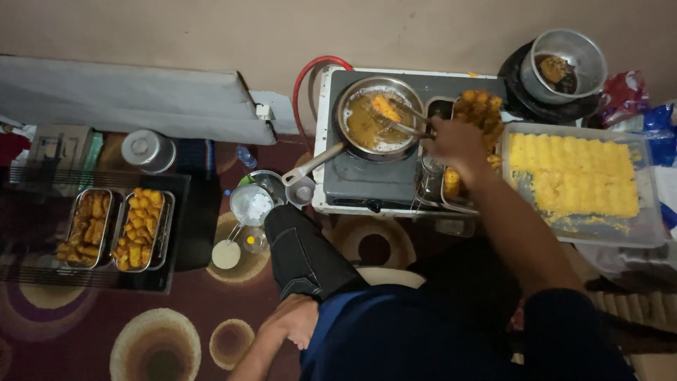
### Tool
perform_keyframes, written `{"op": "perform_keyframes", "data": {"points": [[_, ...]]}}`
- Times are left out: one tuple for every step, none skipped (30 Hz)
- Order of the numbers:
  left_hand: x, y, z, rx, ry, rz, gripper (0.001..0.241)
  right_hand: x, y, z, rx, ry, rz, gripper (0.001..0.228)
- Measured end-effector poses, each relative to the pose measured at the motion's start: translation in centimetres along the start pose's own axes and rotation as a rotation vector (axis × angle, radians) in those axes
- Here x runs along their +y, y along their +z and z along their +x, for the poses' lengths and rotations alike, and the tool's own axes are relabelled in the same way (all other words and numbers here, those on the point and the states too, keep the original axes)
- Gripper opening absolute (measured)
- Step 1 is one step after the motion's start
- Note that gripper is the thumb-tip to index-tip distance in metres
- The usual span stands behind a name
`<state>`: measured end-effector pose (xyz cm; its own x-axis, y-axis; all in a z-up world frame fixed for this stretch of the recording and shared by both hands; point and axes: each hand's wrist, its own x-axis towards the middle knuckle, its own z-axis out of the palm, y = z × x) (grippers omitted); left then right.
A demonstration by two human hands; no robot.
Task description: Frying food items in a pan and transferring them to a tray using tongs
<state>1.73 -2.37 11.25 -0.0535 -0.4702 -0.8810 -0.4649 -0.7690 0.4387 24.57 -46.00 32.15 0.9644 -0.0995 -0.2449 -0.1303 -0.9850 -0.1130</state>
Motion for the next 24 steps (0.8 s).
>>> {"op": "perform_keyframes", "data": {"points": [[0.4,-0.1,-0.7,0.069,0.008,0.031,0.013,0.0,0.0,0.1,-0.011,-0.001,-0.003,0.040],[0.9,-0.3,-1.5,0.138,0.016,0.061,0.014,-0.1,0.0,0.3,-0.022,-0.002,-0.005,0.040],[1.3,-0.5,-2.1,0.208,0.026,0.091,0.016,-0.1,0.0,0.4,-0.034,-0.002,-0.009,0.039],[1.8,-0.6,-2.8,0.278,0.036,0.121,0.019,-0.1,0.0,0.5,-0.045,-0.002,-0.013,0.039],[2.3,-0.8,-3.4,0.347,0.048,0.152,0.022,0.0,0.1,0.6,-0.056,-0.001,-0.017,0.038],[0.3,0.0,-1.4,0.346,0.052,0.155,0.022,0.0,-0.2,0.5,-0.056,0.004,-0.018,0.038],[-1.6,0.9,0.6,0.215,0.185,0.045,0.015,0.0,-0.3,0.1,-0.043,-0.001,0.019,0.036],[-3.5,1.7,2.7,0.081,0.315,-0.064,0.017,0.1,-0.4,-0.2,-0.029,-0.006,0.056,0.033],[-5.9,2.4,6.9,0.075,0.319,-0.062,0.017,0.3,-0.2,-0.3,-0.032,0.001,0.056,0.033],[-8.2,3.2,11.1,-0.265,0.745,-0.087,0.002,0.5,-0.1,-0.3,-0.017,-0.028,0.031,0.035],[-10.6,3.9,15.3,-0.618,1.156,-0.108,0.020,0.6,0.1,-0.2,0.001,-0.062,0.007,0.038],[-5.7,1.0,9.2,-0.621,1.156,-0.108,0.020,-0.1,-1.0,-1.1,0.000,-0.059,0.008,0.038],[-0.5,-1.8,1.4,-0.106,0.627,0.004,0.009,-0.8,-2.0,-1.8,-0.042,0.002,0.079,0.038],[4.9,-3.4,-8.1,0.380,0.071,0.112,0.006,-1.5,-3.1,-2.6,-0.084,0.063,0.150,0.039],[3.8,-2.5,-6.2,0.380,0.070,0.110,0.006,-1.1,-3.0,-2.4,-0.085,0.060,0.150,0.039],[2.6,-1.5,-4.3,0.331,0.030,0.135,0.016,-0.7,-2.8,-2.2,-0.063,0.034,0.156,0.037],[1.4,-0.5,-2.4,0.281,-0.012,0.158,0.026,-0.4,-2.5,-2.0,-0.042,0.006,0.163,0.034],[2.1,-0.9,-3.4,0.281,-0.014,0.154,0.026,-0.1,-2.2,-1.6,-0.044,0.002,0.163,0.034],[2.8,-1.4,-4.5,0.340,0.014,0.138,0.024,0.3,-1.9,-1.3,-0.009,-0.005,0.099,0.045],[3.5,-2.0,-5.6,0.400,0.043,0.123,0.022,0.6,-1.6,-0.9,0.026,-0.012,0.036,0.059],[3.5,-2.0,-5.7,0.401,0.040,0.121,0.022,0.7,-1.6,-0.9,0.026,-0.015,0.037,0.059],[3.6,-2.0,-5.8,0.394,0.040,0.112,0.021,0.7,-1.5,-0.9,0.046,-0.040,0.009,0.052],[3.6,-2.0,-5.9,0.385,0.041,0.104,0.021,0.8,-1.4,-1.0,0.065,-0.063,-0.019,0.047],[3.0,-1.6,-5.0,0.385,0.040,0.103,0.021,0.5,-1.7,-1.2,0.064,-0.065,-0.018,0.047]]}}
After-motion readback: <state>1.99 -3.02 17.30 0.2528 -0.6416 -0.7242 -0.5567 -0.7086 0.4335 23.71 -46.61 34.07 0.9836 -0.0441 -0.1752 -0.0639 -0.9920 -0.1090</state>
